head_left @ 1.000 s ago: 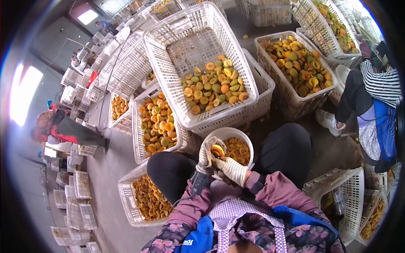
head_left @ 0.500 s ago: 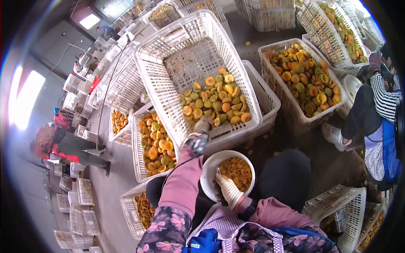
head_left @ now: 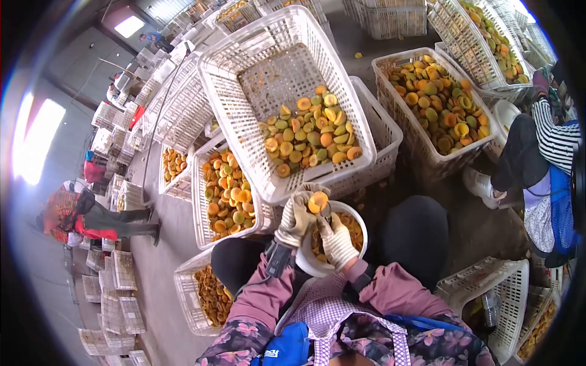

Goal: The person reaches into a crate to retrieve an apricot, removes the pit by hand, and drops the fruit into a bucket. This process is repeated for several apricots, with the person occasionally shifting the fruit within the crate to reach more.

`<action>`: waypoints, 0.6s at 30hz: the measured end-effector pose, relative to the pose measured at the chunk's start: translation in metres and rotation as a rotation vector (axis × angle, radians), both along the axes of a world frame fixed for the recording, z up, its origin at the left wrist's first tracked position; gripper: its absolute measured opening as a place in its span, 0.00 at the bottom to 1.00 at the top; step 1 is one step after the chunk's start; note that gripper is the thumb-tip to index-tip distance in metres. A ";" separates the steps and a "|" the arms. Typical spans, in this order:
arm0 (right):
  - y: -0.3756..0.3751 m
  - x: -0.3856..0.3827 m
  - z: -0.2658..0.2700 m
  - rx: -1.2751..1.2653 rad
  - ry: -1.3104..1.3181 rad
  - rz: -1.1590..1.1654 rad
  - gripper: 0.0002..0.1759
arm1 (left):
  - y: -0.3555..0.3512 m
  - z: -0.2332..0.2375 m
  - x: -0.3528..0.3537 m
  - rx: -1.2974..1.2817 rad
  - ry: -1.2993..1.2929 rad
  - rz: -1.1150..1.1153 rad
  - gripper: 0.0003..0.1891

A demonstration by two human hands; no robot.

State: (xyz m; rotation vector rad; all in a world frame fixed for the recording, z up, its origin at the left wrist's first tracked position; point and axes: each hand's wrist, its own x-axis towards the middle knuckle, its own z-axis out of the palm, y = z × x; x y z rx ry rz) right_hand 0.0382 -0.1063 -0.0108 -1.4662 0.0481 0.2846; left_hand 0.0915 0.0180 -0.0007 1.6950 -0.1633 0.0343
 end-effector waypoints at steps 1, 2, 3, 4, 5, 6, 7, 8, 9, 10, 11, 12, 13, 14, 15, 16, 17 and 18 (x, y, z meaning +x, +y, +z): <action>0.003 -0.002 -0.014 -0.150 -0.115 0.034 0.25 | -0.012 0.009 -0.017 -0.371 0.133 0.036 0.10; 0.002 -0.006 -0.008 -0.156 -0.088 0.089 0.26 | -0.016 0.007 -0.028 -0.611 0.258 0.072 0.13; 0.003 -0.011 -0.009 -0.174 -0.057 0.124 0.26 | -0.019 0.003 -0.036 -0.500 0.210 0.127 0.24; 0.004 -0.015 -0.010 -0.191 -0.028 0.157 0.25 | -0.017 0.003 -0.041 -0.503 0.208 0.130 0.24; 0.003 -0.019 -0.007 -0.194 -0.031 0.160 0.25 | -0.017 0.008 -0.044 -0.620 0.305 0.165 0.23; 0.001 -0.021 -0.003 -0.275 -0.084 0.184 0.25 | -0.018 0.014 -0.047 -0.737 0.400 0.198 0.22; 0.000 -0.022 0.001 -0.355 -0.136 0.209 0.25 | -0.023 0.019 -0.052 -0.642 0.357 0.295 0.20; -0.003 -0.024 0.009 -0.358 -0.139 0.212 0.25 | -0.024 0.021 -0.056 -0.645 0.353 0.297 0.20; -0.005 -0.024 0.019 -0.453 -0.115 0.288 0.22 | -0.023 0.023 -0.060 -0.621 0.337 0.305 0.19; -0.006 -0.025 0.025 -0.548 -0.092 0.365 0.19 | -0.023 0.024 -0.062 -0.596 0.321 0.315 0.19; -0.002 -0.026 0.011 -0.548 -0.095 0.368 0.19 | -0.025 0.020 -0.060 -0.657 0.286 0.356 0.19; 0.004 -0.030 -0.017 -0.416 -0.158 0.325 0.21 | -0.022 0.019 -0.062 -0.657 0.285 0.359 0.19; 0.009 -0.033 -0.035 -0.284 -0.217 0.282 0.23 | -0.020 0.017 -0.065 -0.566 0.217 0.281 0.18; 0.011 -0.036 -0.038 -0.283 -0.215 0.286 0.23 | -0.017 0.017 -0.068 -0.475 0.150 0.203 0.18; 0.012 -0.038 -0.041 -0.093 -0.187 0.319 0.23 | -0.014 0.016 -0.070 -0.377 0.116 0.164 0.18; 0.012 -0.039 -0.045 0.097 -0.156 0.350 0.23 | -0.012 0.015 -0.072 -0.377 0.119 0.167 0.18; -0.019 -0.032 0.038 0.137 0.408 0.597 0.24 | -0.013 0.022 -0.075 -0.436 0.178 0.106 0.17; -0.021 -0.032 0.033 0.333 0.548 0.706 0.22 | -0.012 0.025 -0.079 -0.496 0.240 0.048 0.15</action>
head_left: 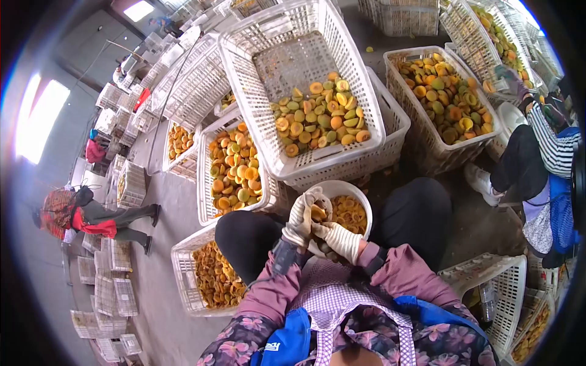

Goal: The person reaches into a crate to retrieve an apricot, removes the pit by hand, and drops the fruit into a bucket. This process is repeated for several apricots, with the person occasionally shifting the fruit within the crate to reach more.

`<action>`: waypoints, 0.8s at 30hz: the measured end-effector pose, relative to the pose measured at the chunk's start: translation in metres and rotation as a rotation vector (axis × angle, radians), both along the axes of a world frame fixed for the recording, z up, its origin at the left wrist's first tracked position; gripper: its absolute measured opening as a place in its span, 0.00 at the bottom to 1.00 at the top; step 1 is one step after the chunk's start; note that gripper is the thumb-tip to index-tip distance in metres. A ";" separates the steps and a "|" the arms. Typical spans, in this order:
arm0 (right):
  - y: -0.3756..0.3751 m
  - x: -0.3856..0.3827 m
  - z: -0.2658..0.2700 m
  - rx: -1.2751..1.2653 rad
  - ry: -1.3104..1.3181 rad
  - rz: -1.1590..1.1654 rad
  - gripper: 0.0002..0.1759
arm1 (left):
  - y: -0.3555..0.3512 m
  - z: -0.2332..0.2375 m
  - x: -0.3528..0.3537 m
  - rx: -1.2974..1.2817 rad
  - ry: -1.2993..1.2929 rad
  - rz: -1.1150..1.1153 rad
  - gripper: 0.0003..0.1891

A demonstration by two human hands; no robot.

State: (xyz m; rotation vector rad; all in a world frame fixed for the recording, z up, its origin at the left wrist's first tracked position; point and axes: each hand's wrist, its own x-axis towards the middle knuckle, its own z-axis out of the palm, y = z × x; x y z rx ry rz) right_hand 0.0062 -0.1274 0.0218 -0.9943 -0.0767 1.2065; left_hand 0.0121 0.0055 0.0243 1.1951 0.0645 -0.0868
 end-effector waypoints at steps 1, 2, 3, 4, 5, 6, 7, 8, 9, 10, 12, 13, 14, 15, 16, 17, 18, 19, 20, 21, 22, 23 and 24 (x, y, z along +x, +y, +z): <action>0.001 -0.002 -0.007 0.056 0.108 0.021 0.21 | 0.009 -0.008 0.003 -0.084 0.013 -0.114 0.14; 0.002 -0.003 -0.012 0.113 0.210 0.039 0.21 | 0.016 -0.017 0.003 0.054 0.164 0.064 0.16; -0.001 -0.002 -0.002 0.143 0.334 0.067 0.21 | 0.029 -0.017 0.007 0.057 0.162 0.065 0.16; -0.001 -0.004 0.008 0.244 0.378 0.062 0.21 | 0.048 -0.014 0.014 -0.406 0.063 0.174 0.19; -0.001 -0.005 0.017 0.230 0.431 0.021 0.20 | 0.066 -0.008 0.023 -0.868 -0.042 0.275 0.23; 0.000 -0.005 0.020 0.219 0.485 -0.021 0.20 | 0.065 0.008 0.037 -1.021 -0.078 0.424 0.25; 0.006 -0.004 0.008 0.166 0.453 -0.134 0.21 | 0.064 0.024 0.052 -1.161 -0.136 0.572 0.27; 0.006 0.001 0.017 0.011 0.409 -0.231 0.21 | 0.053 0.052 0.070 -0.983 -0.125 0.766 0.27; 0.010 0.005 0.008 -0.019 0.424 -0.311 0.22 | 0.062 0.035 0.093 -0.734 -0.117 0.750 0.23; 0.015 0.005 -0.002 -0.052 0.441 -0.391 0.22 | 0.080 0.007 0.118 -0.656 -0.077 0.493 0.20; 0.024 0.009 -0.010 -0.137 0.317 -0.425 0.22 | 0.119 -0.045 0.191 0.316 -0.099 0.383 0.19; 0.027 0.009 -0.016 -0.134 0.278 -0.419 0.20 | 0.145 -0.077 0.236 0.817 -0.210 0.355 0.20; 0.029 0.010 -0.021 -0.131 0.238 -0.416 0.18 | 0.153 -0.088 0.265 1.145 -0.167 0.332 0.21; 0.030 0.014 -0.019 -0.147 0.249 -0.430 0.17 | 0.149 -0.080 0.288 1.472 -0.128 0.307 0.23; 0.031 0.016 -0.016 -0.163 0.263 -0.442 0.17 | 0.142 -0.080 0.295 1.555 0.239 0.379 0.24; 0.031 0.018 -0.016 -0.164 0.293 -0.442 0.16 | 0.134 -0.069 0.293 1.510 0.332 0.312 0.28; 0.032 0.020 -0.017 -0.150 0.299 -0.445 0.15 | 0.148 -0.091 0.300 1.571 0.263 0.205 0.32; 0.031 0.022 -0.015 -0.165 0.291 -0.436 0.15 | 0.152 -0.118 0.301 1.641 0.356 0.268 0.36; 0.030 0.024 -0.010 -0.178 0.285 -0.425 0.15 | 0.145 -0.123 0.296 1.710 0.453 0.332 0.39; 0.030 0.026 -0.011 -0.177 0.287 -0.425 0.15 | 0.142 -0.114 0.291 1.684 0.608 0.078 0.43; 0.030 0.025 -0.015 -0.165 0.262 -0.404 0.16 | 0.148 -0.122 0.289 1.684 0.614 0.077 0.43; 0.030 0.024 -0.017 -0.153 0.237 -0.379 0.18 | 0.149 -0.119 0.284 1.637 0.486 -0.066 0.36; 0.031 0.023 -0.018 -0.152 0.237 -0.375 0.18 | 0.146 -0.117 0.278 1.595 0.451 -0.135 0.33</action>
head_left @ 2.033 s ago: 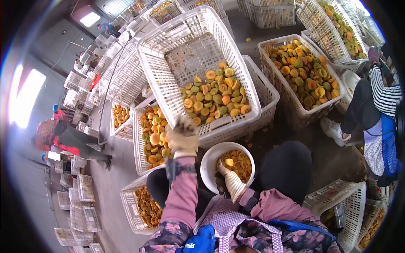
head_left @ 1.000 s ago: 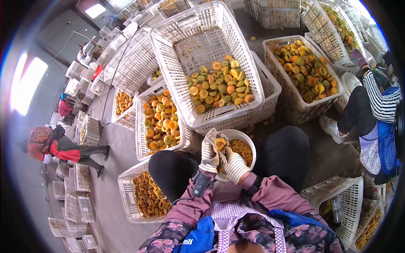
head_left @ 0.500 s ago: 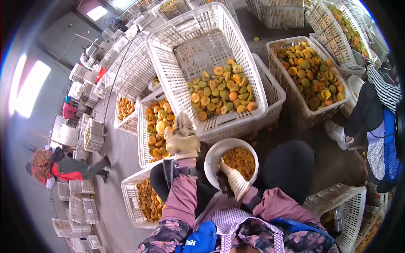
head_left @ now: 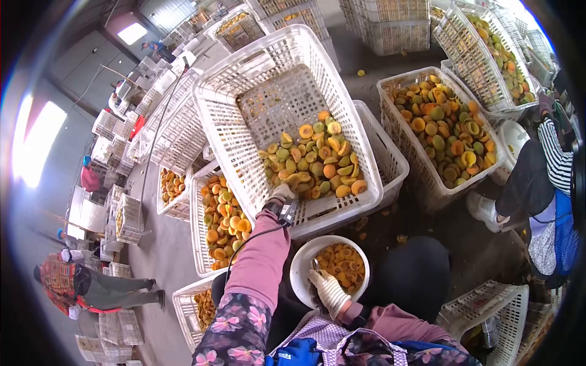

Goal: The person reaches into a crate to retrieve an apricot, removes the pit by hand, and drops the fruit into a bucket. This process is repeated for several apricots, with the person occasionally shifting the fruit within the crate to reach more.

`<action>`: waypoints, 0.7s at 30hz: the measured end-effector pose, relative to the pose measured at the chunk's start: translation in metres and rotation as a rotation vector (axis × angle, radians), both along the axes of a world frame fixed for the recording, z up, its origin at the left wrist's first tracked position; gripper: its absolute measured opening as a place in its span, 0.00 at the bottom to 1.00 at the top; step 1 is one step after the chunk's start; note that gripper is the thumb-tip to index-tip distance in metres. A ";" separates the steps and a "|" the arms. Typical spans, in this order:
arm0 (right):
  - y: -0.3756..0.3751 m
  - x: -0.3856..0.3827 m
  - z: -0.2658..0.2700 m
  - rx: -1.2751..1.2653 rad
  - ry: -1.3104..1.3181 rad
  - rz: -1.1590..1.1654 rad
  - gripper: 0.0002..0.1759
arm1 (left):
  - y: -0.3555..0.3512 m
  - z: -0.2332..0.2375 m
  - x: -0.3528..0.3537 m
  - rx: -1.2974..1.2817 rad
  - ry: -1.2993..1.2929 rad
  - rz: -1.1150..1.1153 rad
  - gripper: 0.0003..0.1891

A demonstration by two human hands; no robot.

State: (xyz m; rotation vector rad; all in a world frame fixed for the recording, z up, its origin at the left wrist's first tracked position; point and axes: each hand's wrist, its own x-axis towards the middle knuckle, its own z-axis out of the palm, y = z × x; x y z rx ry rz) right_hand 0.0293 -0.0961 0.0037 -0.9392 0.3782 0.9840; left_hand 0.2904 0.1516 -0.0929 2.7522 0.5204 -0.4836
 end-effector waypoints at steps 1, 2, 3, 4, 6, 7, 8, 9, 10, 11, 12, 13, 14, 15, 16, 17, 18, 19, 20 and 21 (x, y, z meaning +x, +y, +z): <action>0.001 0.002 -0.001 -0.040 -0.081 -0.019 0.19 | -0.003 0.002 -0.006 -0.097 -0.030 -0.031 0.30; 0.002 -0.001 -0.005 -0.081 -0.156 -0.032 0.20 | -0.007 0.002 -0.014 -0.258 -0.107 -0.043 0.28; 0.006 -0.004 -0.021 -0.113 -0.231 -0.063 0.22 | -0.023 0.019 -0.029 -0.521 -0.229 -0.019 0.25; 0.004 -0.001 -0.024 -0.171 -0.421 -0.123 0.21 | -0.045 0.045 -0.051 -0.847 -0.354 0.051 0.22; 0.003 0.006 -0.028 -0.220 -0.545 -0.267 0.21 | -0.099 0.104 -0.117 -1.441 -0.487 0.237 0.16; -0.001 0.009 -0.020 -0.210 -0.540 -0.299 0.21 | -0.123 0.125 -0.149 -1.658 -0.500 0.324 0.14; -0.005 0.011 -0.013 -0.202 -0.534 -0.329 0.22 | -0.138 0.141 -0.177 -1.910 -0.429 0.461 0.14; -0.006 0.012 -0.020 -0.285 -0.699 -0.309 0.23 | -0.136 0.122 -0.196 -2.046 -0.298 0.421 0.14; -0.005 0.013 -0.031 -0.368 -0.866 -0.287 0.23 | -0.134 0.105 -0.214 -1.871 -0.293 0.400 0.17; -0.002 0.011 -0.031 -0.368 -0.947 -0.312 0.25 | -0.144 0.101 -0.226 -1.875 -0.369 0.429 0.17; -0.006 0.008 -0.030 -0.424 -0.793 -0.078 0.22 | -0.151 0.099 -0.237 -1.877 -0.448 0.457 0.17; -0.006 0.005 -0.029 -0.454 -0.803 -0.006 0.22 | -0.149 0.097 -0.244 -1.864 -0.436 0.422 0.16; -0.004 0.001 -0.028 -0.482 -0.812 0.068 0.22 | -0.148 0.094 -0.250 -1.867 -0.442 0.424 0.16; -0.003 -0.004 -0.027 -0.482 -0.816 0.074 0.22 | -0.148 0.091 -0.256 -1.717 -0.541 0.455 0.16; -0.003 -0.007 -0.025 -0.498 -0.856 0.060 0.22 | -0.149 0.088 -0.261 -1.564 -0.634 0.483 0.15; -0.002 -0.010 -0.021 -0.514 -0.896 0.047 0.23 | -0.157 0.095 -0.267 -1.340 -0.755 0.527 0.15; -0.003 -0.013 -0.016 -0.514 -0.900 0.050 0.23 | -0.154 0.092 -0.270 -1.341 -0.759 0.529 0.15; -0.004 -0.016 -0.011 -0.557 -0.926 0.106 0.23 | -0.149 0.086 -0.272 -1.441 -0.729 0.573 0.14; -0.005 -0.018 -0.004 -0.600 -0.950 0.163 0.24 | -0.146 0.085 -0.273 -1.540 -0.695 0.616 0.14; -0.006 -0.019 0.000 -0.599 -0.952 0.164 0.24 | -0.146 0.083 -0.277 -1.495 -0.724 0.539 0.13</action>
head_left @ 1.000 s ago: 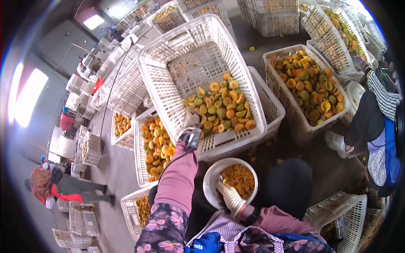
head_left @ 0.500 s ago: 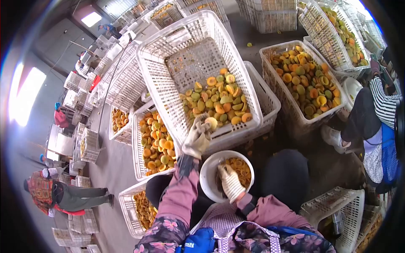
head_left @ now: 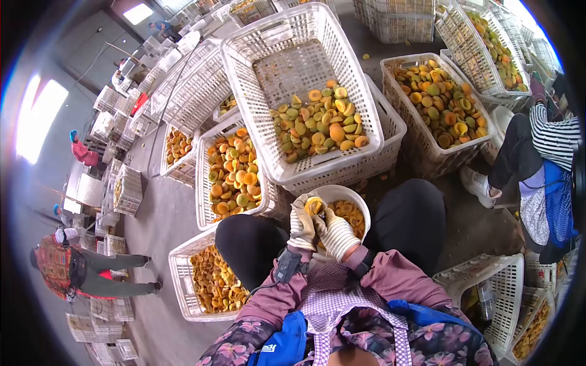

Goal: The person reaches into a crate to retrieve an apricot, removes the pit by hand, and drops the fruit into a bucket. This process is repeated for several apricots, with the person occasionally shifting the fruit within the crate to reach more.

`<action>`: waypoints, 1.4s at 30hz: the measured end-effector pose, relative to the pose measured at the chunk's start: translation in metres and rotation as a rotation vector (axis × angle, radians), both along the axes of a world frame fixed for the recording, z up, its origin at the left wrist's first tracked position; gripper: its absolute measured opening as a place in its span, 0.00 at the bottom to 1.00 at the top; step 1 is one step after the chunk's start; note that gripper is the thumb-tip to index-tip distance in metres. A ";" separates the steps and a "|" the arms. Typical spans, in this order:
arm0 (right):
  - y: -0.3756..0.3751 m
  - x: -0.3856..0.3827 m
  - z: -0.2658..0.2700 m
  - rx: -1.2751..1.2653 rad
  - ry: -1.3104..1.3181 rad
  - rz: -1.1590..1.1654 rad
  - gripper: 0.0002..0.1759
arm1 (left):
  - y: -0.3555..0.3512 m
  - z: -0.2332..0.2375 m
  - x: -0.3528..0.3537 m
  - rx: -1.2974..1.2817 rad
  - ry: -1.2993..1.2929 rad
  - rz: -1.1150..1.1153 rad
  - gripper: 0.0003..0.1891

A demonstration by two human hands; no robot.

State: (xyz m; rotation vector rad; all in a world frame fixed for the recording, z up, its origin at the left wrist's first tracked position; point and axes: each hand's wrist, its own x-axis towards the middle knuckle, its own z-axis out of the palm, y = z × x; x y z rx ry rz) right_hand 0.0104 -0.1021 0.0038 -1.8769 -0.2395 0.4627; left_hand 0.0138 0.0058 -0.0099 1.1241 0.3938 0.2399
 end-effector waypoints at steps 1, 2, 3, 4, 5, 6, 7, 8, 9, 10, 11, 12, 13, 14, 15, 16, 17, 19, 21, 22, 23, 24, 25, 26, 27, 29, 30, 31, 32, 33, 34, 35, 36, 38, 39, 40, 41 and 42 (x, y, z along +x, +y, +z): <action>0.000 -0.001 0.004 -0.049 0.015 0.028 0.23 | 0.000 -0.002 -0.002 0.001 0.000 0.001 0.13; 0.000 -0.002 0.005 -0.096 0.030 0.055 0.21 | -0.001 -0.001 -0.003 -0.019 0.010 -0.009 0.12; 0.003 -0.003 -0.005 -0.093 0.034 0.055 0.21 | -0.001 0.001 -0.003 -0.038 0.022 -0.021 0.12; 0.007 -0.002 -0.023 0.068 0.112 0.069 0.20 | -0.002 0.004 -0.003 -0.079 0.036 -0.021 0.11; 0.007 -0.003 -0.026 0.230 0.191 0.079 0.18 | 0.002 -0.001 -0.004 -0.074 0.044 -0.027 0.11; 0.006 -0.004 -0.029 0.384 0.277 0.078 0.17 | 0.007 -0.008 -0.003 -0.102 0.028 -0.069 0.11; 0.005 -0.004 -0.033 0.391 0.284 0.066 0.17 | 0.010 -0.014 -0.003 -0.129 0.014 -0.114 0.11; 0.004 -0.005 -0.034 0.250 0.154 0.120 0.17 | 0.007 -0.010 -0.005 -0.151 -0.003 -0.097 0.11; 0.002 -0.007 -0.036 0.106 0.027 0.174 0.17 | 0.004 -0.006 -0.007 -0.147 0.010 -0.109 0.11; 0.001 -0.009 -0.039 0.160 -0.196 0.130 0.19 | 0.002 -0.004 -0.009 -0.011 -0.058 -0.124 0.12; 0.000 -0.011 -0.042 0.189 -0.427 0.074 0.21 | 0.000 0.000 -0.010 0.125 -0.129 -0.140 0.13; -0.010 -0.007 -0.009 0.349 0.129 0.128 0.21 | -0.003 0.005 -0.010 0.130 -0.121 -0.153 0.13; -0.017 -0.001 0.013 0.502 0.686 0.181 0.21 | -0.006 0.010 -0.010 0.055 -0.073 -0.135 0.13; -0.024 0.005 0.017 0.460 0.786 0.267 0.23 | -0.009 0.017 -0.010 -0.016 -0.025 -0.112 0.14; -0.020 0.002 0.010 0.475 0.785 0.263 0.23 | -0.012 0.024 -0.009 -0.086 0.020 -0.088 0.14; -0.013 -0.006 -0.002 0.423 0.494 0.167 0.24 | -0.020 0.031 -0.009 -0.001 0.010 -0.079 0.13; -0.005 -0.013 -0.016 0.362 0.200 0.073 0.26 | -0.020 0.033 -0.007 0.042 -0.002 -0.098 0.12; 0.009 -0.023 -0.046 0.630 0.186 0.070 0.27 | -0.003 0.040 -0.008 0.371 0.011 -0.296 0.12; -0.015 -0.012 0.000 0.513 0.702 0.410 0.27 | 0.008 0.047 -0.007 0.429 -0.030 -0.456 0.14; -0.027 -0.012 0.027 0.476 0.898 0.370 0.26 | 0.010 0.053 -0.006 0.389 -0.014 -0.514 0.14; -0.028 -0.011 0.030 0.472 0.901 0.375 0.26 | 0.012 0.059 -0.002 0.347 -0.004 -0.573 0.14; -0.028 -0.010 0.032 0.638 1.042 0.401 0.25 | 0.016 0.054 -0.001 0.504 0.057 -0.291 0.15; -0.027 -0.010 0.035 0.806 1.179 0.423 0.25 | 0.021 0.050 0.001 0.653 0.118 -0.006 0.16; -0.028 -0.012 0.047 0.799 1.149 0.342 0.21 | 0.028 0.059 0.013 0.652 0.116 -0.002 0.16; -0.024 -0.013 0.042 0.827 1.093 0.256 0.19 | 0.039 0.076 0.033 0.127 -0.083 0.138 0.19; -0.020 -0.005 0.039 0.656 1.179 -0.012 0.20 | 0.054 0.102 0.077 -0.942 -0.456 0.379 0.27; -0.012 -0.006 0.015 0.731 1.166 -0.091 0.21 | 0.063 0.079 0.098 -0.841 -0.370 0.350 0.26; -0.007 -0.004 0.003 0.771 1.119 -0.124 0.21 | 0.071 0.046 0.129 -0.258 -0.284 0.103 0.22; -0.007 0.002 0.009 0.709 1.094 -0.145 0.20 | 0.078 0.007 0.166 0.195 -0.247 -0.096 0.18; -0.005 0.008 0.015 0.644 1.066 -0.166 0.20 | 0.086 -0.031 0.204 0.817 -0.224 -0.221 0.15; -0.001 0.009 0.010 0.665 1.037 -0.162 0.18 | 0.094 -0.071 0.241 1.261 -0.299 -0.251 0.14; 0.002 0.010 0.004 0.691 0.990 -0.166 0.19 | 0.074 -0.064 0.255 1.310 0.091 -0.272 0.15; 0.003 0.011 0.005 0.664 0.973 -0.169 0.19 | 0.055 -0.059 0.271 1.367 0.493 -0.346 0.17; 0.003 0.012 0.002 0.643 0.944 -0.165 0.20 | 0.062 -0.087 0.283 1.531 0.550 -0.456 0.21; 0.004 0.012 -0.001 0.662 0.953 -0.177 0.19 | 0.063 -0.093 0.278 1.598 0.627 -0.487 0.21; 0.004 0.013 -0.002 0.680 0.962 -0.182 0.19 | 0.076 -0.113 0.281 1.485 0.487 -0.452 0.20; 0.004 0.012 -0.003 0.701 0.975 -0.185 0.19 | 0.082 -0.119 0.283 1.485 0.488 -0.452 0.20; 0.002 0.012 -0.001 0.703 0.978 -0.183 0.19 | 0.088 -0.122 0.283 1.288 0.419 -0.426 0.18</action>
